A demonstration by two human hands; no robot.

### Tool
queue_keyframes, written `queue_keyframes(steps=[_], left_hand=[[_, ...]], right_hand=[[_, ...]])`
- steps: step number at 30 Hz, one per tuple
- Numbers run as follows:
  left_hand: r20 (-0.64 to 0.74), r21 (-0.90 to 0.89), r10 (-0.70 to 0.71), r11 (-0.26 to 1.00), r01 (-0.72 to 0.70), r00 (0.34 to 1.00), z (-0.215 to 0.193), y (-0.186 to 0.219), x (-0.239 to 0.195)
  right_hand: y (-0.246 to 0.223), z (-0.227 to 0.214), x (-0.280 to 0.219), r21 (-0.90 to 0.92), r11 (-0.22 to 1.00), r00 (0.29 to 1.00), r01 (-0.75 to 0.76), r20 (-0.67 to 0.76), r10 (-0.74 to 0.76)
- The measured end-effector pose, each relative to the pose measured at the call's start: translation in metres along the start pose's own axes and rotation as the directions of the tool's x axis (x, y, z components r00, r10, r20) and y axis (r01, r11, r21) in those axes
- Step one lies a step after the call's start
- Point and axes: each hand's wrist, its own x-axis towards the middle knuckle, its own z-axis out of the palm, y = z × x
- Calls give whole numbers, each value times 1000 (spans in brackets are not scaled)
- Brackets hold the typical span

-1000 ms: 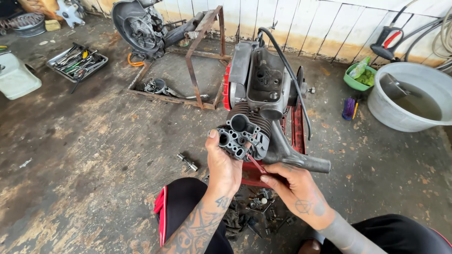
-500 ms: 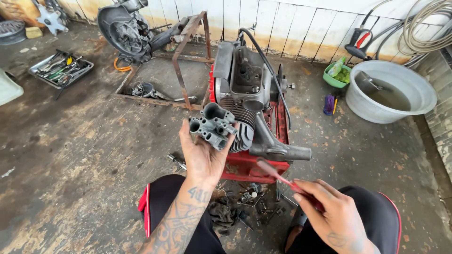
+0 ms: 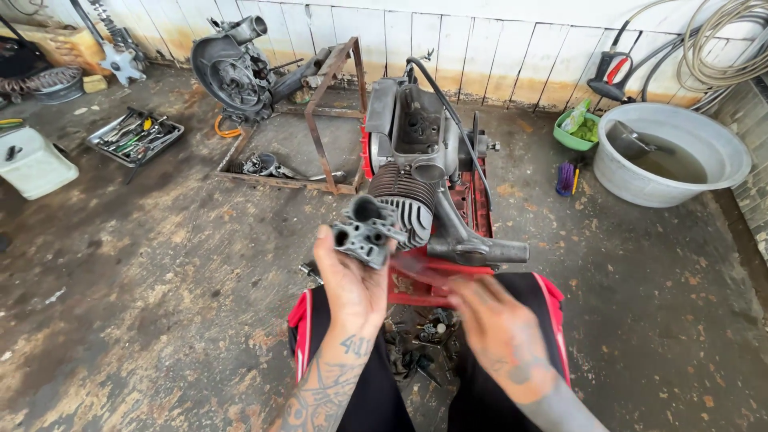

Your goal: Disassembling and cleaning a motorcycle engine component using a screwdriver and a brush

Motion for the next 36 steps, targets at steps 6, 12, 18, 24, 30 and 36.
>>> queue_keyframes(steps=[6, 12, 18, 24, 30, 36], left_hand=[[-13, -130, 51, 990, -52, 999, 18, 44, -6], [67, -118, -111, 986, 118, 992, 17, 19, -16], [48, 63, -163, 985, 159, 986, 22, -5, -28], [70, 42, -189, 982, 186, 979, 18, -18, -23], [63, 95, -184, 980, 178, 981, 16, -37, -29], [-130, 175, -82, 979, 105, 988, 13, -52, -14]], right_hand=[[37, -64, -2, 126, 974, 976, -188, -84, 199], [-12, -67, -5, 79, 996, 999, 35, 24, -37], [-26, -58, 4, -45, 990, 991, 135, 13, -135], [-8, -64, 7, 33, 999, 999, 2, 39, -4], [17, -57, 9, -9, 1000, 997, -1, 71, 1], [16, -4, 10, -183, 971, 987, 156, 6, -158]])
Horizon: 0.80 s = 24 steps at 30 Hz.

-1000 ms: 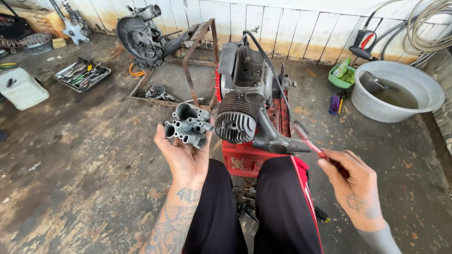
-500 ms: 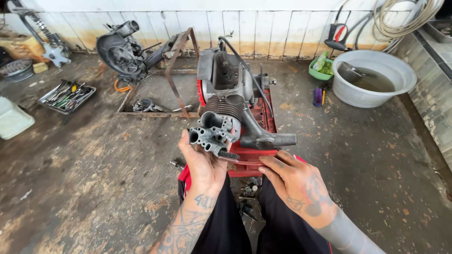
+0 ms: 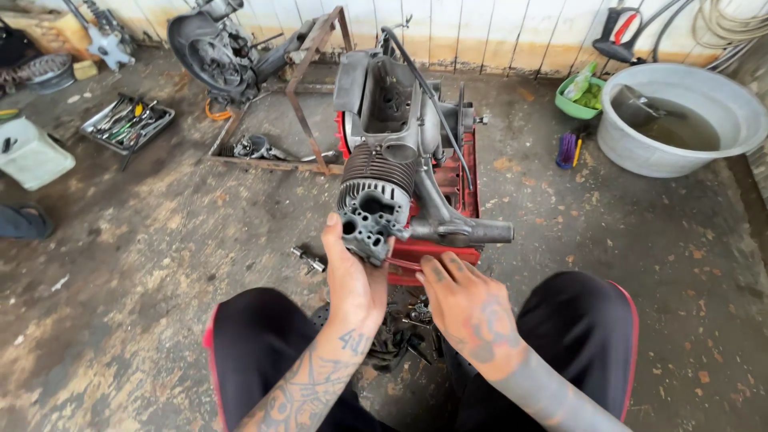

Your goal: Disassembling and cleaning a motorcycle engine component using a screwdriver and a brush

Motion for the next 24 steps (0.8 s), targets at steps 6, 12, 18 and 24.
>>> queue_keyframes(steps=[6, 12, 18, 24], left_hand=[[-210, 36, 47, 999, -40, 976, -30, 7, 33], [-256, -31, -64, 998, 58, 964, -60, 23, 50], [-142, 20, -305, 950, 311, 942, -115, -17, 81], [-195, 21, -345, 934, 356, 918, -132, -42, 90]], right_hand=[[45, 24, 8, 127, 990, 973, -54, 229, 24], [97, 27, -5, 176, 893, 846, -414, 437, 306], [58, 71, -39, 218, 870, 769, -442, 592, 242], [32, 126, -60, 240, 851, 795, -466, 536, 285]])
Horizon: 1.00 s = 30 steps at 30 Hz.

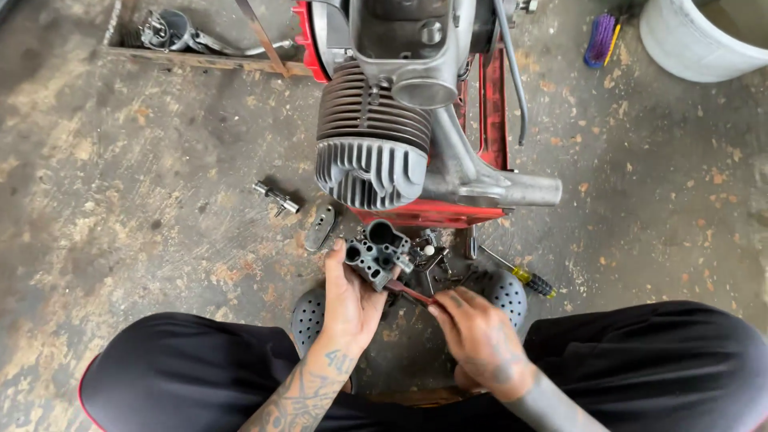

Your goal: Disassembling and cleaning a motorcycle engine component using a screwdriver and a brush

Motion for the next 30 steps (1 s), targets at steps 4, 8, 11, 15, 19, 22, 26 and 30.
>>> queue_keyframes(steps=[4, 8, 11, 15, 19, 22, 26, 30], left_hand=[[-206, -37, 85, 995, -94, 975, -28, -16, 26], [-178, 1, 137, 990, -139, 974, -65, -10, 60], [-112, -6, 141, 990, -142, 984, -71, -4, 76], [-92, 41, 199, 980, -196, 976, -58, 1, 70], [-183, 118, 105, 989, -85, 977, -63, -24, 61], [-230, 108, 95, 992, -72, 969, -58, -29, 57], [-210, 27, 62, 998, -57, 976, -70, -40, 63], [-169, 2, 48, 999, -48, 985, -70, -54, 59]], right_hand=[[6, 55, 11, -169, 971, 985, 170, 36, -167], [21, 64, 33, 215, 972, 992, 95, 61, -110], [36, 48, 48, 375, 926, 975, 40, 188, -118], [43, 48, 43, 309, 946, 985, 95, 112, -135], [25, 55, 24, 399, 917, 991, -16, 127, -38], [53, 60, 19, 527, 838, 962, -141, 273, -10], [72, 40, 30, 444, 871, 901, -210, 434, -4], [75, 15, 28, 458, 886, 918, 72, 317, -238]])
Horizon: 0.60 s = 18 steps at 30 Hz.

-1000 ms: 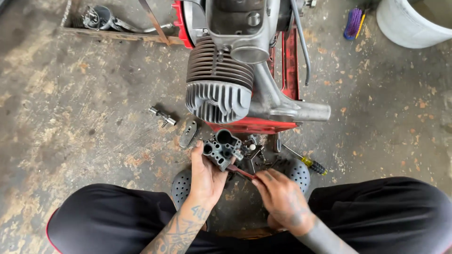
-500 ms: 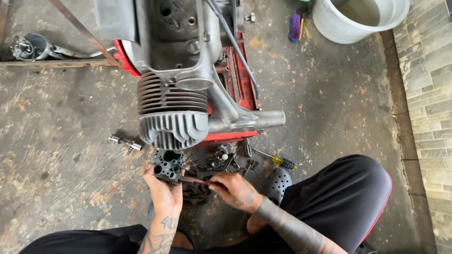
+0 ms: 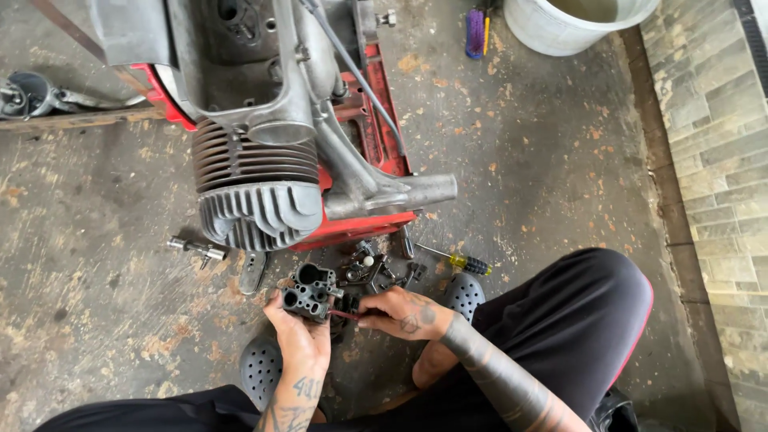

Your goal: Disassembling and cleaning a motorcycle engine component using a screwdriver and a brush

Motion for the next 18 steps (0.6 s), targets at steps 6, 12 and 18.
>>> queue_keyframes(steps=[6, 12, 18], left_hand=[[29, 30, 111, 993, -112, 993, 11, 11, -4], [25, 57, 118, 991, -119, 993, 3, 27, 1], [180, -73, 112, 992, -100, 977, 5, 32, -7]], right_hand=[[-4, 55, -3, -231, 972, 984, -38, -176, -4], [-15, 42, 4, -134, 991, 986, -2, -163, -20], [-5, 56, -2, 26, 997, 991, -70, -111, 72]])
